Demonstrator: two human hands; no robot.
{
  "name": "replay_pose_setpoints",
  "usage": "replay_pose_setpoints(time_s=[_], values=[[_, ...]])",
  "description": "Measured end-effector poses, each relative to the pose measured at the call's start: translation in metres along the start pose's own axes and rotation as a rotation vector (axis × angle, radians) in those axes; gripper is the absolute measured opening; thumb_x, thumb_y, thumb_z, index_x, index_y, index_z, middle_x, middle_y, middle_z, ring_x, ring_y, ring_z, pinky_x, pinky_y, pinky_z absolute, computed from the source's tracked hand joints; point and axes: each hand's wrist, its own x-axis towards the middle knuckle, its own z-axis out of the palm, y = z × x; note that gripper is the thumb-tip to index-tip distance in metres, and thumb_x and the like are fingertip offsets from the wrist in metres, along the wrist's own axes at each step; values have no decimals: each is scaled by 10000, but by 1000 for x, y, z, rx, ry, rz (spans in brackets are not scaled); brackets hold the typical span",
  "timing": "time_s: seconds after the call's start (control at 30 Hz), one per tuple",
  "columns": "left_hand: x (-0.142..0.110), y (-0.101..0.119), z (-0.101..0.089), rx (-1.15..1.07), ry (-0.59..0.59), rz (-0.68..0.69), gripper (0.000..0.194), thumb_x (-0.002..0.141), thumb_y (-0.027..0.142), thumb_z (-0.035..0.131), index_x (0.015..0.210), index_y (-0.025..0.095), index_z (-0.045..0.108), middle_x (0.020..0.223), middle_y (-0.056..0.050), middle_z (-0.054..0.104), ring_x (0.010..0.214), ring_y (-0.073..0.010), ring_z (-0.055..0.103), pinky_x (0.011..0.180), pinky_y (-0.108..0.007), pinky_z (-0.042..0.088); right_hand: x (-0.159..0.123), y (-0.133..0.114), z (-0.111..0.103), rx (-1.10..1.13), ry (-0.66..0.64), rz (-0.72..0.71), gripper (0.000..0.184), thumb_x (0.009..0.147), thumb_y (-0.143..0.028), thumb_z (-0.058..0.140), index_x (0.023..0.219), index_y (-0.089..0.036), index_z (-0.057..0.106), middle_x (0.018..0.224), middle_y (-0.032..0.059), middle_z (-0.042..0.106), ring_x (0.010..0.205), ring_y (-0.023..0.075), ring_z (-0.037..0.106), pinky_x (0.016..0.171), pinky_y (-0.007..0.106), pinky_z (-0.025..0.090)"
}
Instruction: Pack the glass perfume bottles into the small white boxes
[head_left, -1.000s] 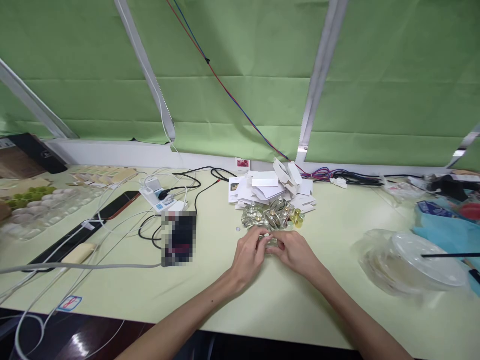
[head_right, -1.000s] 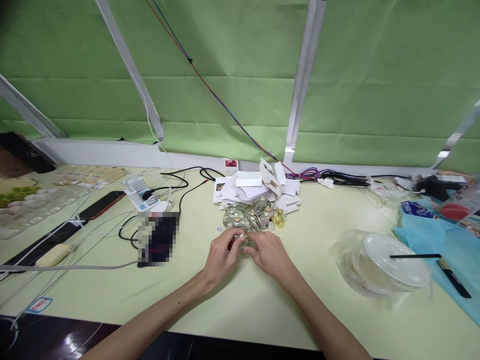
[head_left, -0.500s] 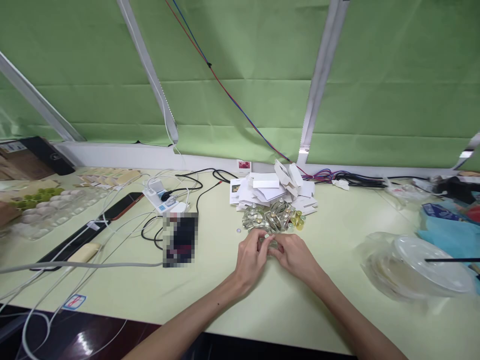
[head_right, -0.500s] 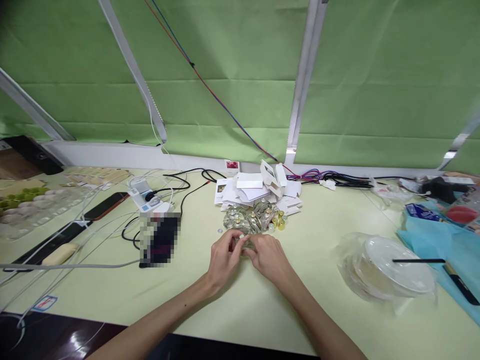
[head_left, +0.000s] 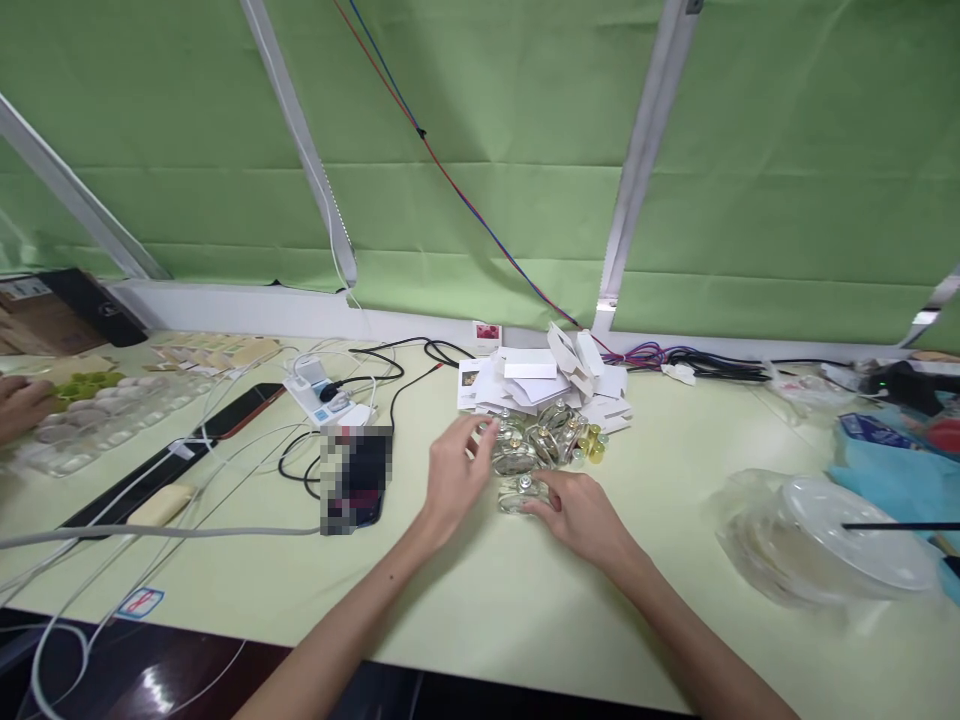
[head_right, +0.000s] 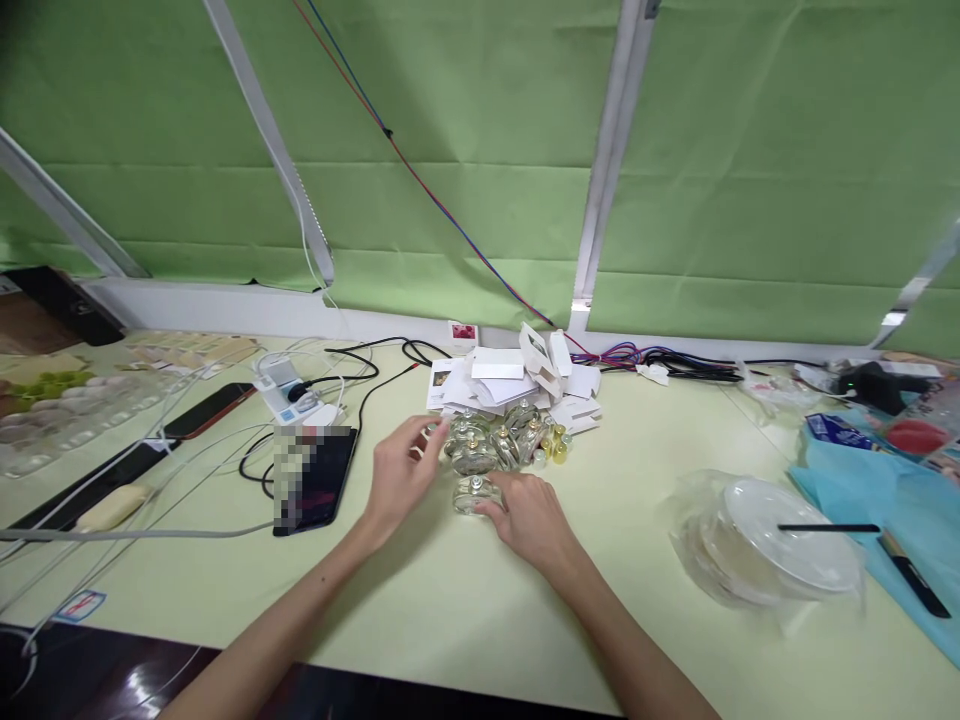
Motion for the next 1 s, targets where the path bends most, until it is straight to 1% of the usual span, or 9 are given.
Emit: replay_pose_setpoints(time_s=[0.07, 0.13, 0.2, 0.27, 0.37, 0.5, 0.73, 0.83, 1.0], values=[[14, -19, -9, 131, -29, -47, 318, 980, 405, 494, 1009, 173, 710, 989, -76, 717, 662, -151, 604, 691, -281, 476, 0, 1, 0, -9, -4, 14, 296, 921, -384, 667, 1147, -196, 696, 730, 27, 703, 681, 200, 632, 646, 260, 375], [22, -40, -13, 243, -127, -104, 367, 975, 418, 464, 1046, 163, 719, 1011, -105, 701, 712, -185, 612, 760, -321, 468, -1, 3, 2, -12, -1, 22, 316, 922, -383, 663, 1176, -196, 692, 737, 26, 707, 697, 204, 642, 658, 265, 388], [24, -58, -9, 242, -202, -120, 385, 971, 409, 441, 1037, 162, 730, 939, -110, 705, 778, -222, 632, 766, -330, 461, -2, 4, 3, -6, 5, 24, 317, 919, -379, 664, 1182, -203, 692, 739, 21, 706, 695, 200, 640, 660, 266, 395], [22, -71, -3, 219, -287, -122, 358, 952, 387, 455, 982, 167, 736, 877, -95, 722, 770, -227, 640, 741, -320, 459, -2, 4, 3, 7, 10, 22, 310, 912, -369, 672, 1178, -214, 694, 743, 16, 704, 687, 194, 635, 659, 265, 401], [18, -82, 4, 182, -396, -126, 328, 930, 373, 472, 918, 182, 738, 790, -61, 733, 700, -212, 637, 689, -300, 451, -2, 4, 4, 27, 18, 17, 311, 910, -356, 671, 1184, -213, 695, 749, 15, 700, 685, 189, 630, 669, 269, 413], [17, -87, 5, 172, -449, -148, 353, 924, 405, 475, 979, 167, 730, 689, -40, 706, 628, -205, 611, 645, -296, 432, -2, 4, 5, 47, 35, 12, 324, 911, -357, 668, 1192, -198, 697, 757, 18, 698, 687, 190, 623, 686, 281, 428], [19, -88, -1, 174, -410, -137, 383, 926, 436, 465, 989, 161, 724, 659, -25, 677, 610, -186, 589, 630, -281, 430, -1, 12, 7, 80, 79, -59, 389, 910, -388, 672, 1253, -205, 670, 743, 1, 674, 671, 179, 606, 682, 278, 444], [23, -91, -5, 208, -313, -145, 355, 907, 409, 486, 1003, 158, 718, 687, -35, 671, 623, -190, 590, 650, -290, 450, -1, 16, 8, 70, 98, -98, 385, 913, -397, 669, 1244, -199, 674, 761, 11, 673, 675, 178, 603, 687, 280, 448], [28, -98, -8, 268, -102, -160, 296, 889, 337, 496, 1025, 162, 693, 873, -88, 671, 704, -216, 609, 777, -363, 495, -2, 14, 10, 59, 141, -125, 372, 932, -409, 637, 1239, -202, 679, 790, 25, 679, 654, 164, 593, 687, 273, 454]])
